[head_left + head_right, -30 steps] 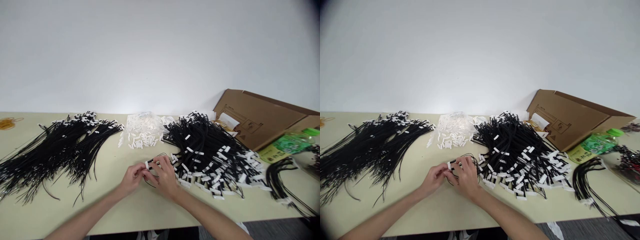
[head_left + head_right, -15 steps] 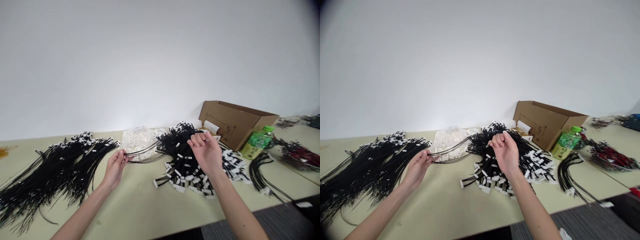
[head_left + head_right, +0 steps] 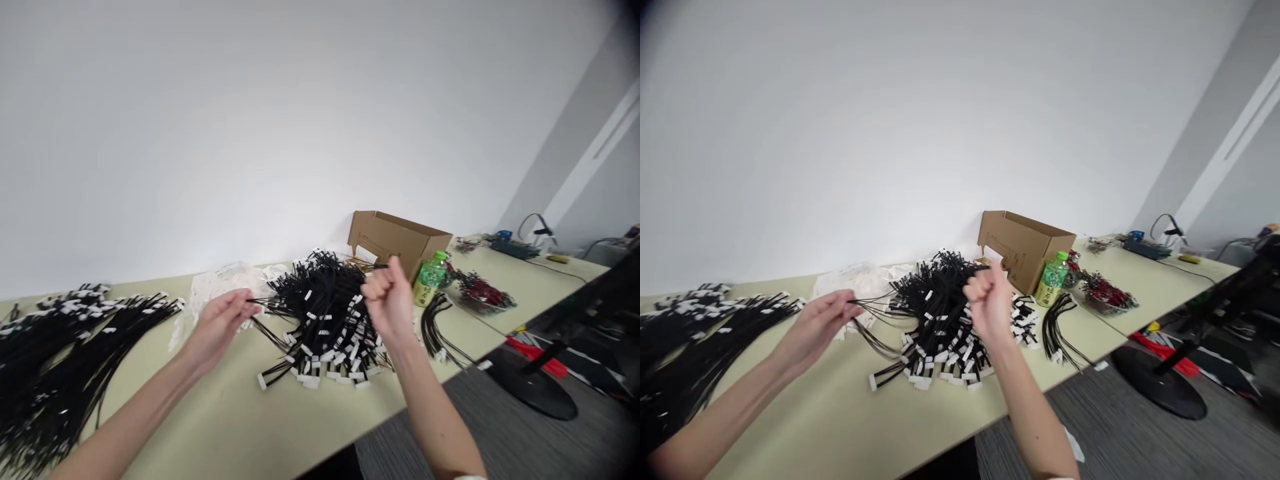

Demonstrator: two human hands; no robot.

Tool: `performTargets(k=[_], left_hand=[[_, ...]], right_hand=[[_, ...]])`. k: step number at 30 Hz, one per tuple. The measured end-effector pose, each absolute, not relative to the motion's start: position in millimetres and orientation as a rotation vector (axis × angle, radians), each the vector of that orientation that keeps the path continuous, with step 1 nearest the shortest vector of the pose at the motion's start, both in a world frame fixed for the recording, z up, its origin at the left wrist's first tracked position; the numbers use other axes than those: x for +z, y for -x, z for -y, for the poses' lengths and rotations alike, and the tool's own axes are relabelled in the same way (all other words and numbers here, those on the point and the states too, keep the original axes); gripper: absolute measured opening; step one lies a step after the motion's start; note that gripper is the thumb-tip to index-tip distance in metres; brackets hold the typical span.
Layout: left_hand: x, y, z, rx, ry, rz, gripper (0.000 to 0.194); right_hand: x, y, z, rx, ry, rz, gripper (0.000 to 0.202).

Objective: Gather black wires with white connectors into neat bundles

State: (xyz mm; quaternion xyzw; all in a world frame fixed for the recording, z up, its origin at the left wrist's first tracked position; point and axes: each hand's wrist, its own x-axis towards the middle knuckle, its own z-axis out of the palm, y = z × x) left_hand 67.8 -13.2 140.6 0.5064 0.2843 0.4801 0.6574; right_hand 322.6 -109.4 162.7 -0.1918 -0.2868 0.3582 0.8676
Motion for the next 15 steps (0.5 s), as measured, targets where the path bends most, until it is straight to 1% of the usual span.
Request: performTargets(k=[3, 7, 9, 12, 15], left_hand=[[142.7, -73.0, 15.9, 1.11, -1.13, -0.624, 0.021], [149.0, -71.3, 15.3, 1.056, -1.14, -0.638, 0.021], [152.1, -72.4, 12.6, 1.067, -1.127, -0.593, 0.017], [151.4, -82.1, 1.3, 1.015, -1.16, -0.481, 0.012], [137.5, -96.1, -16.1, 0.981, -1.138, -0.424, 0.018]], right_hand=[[161.3, -330.0, 114.4, 0.666, 0.404, 0.584, 0.047], [160.6, -349.5, 124.3, 0.685, 0.483, 0.62, 0.049], [164.6, -363.5, 130.1, 0.647, 0.48, 0.599, 0.047], [179.3, -382.2, 131.8, 0.659, 0.467, 0.593, 0.044], [202.0, -389.1, 115.2, 0.746, 0.483, 0.648, 0.04]])
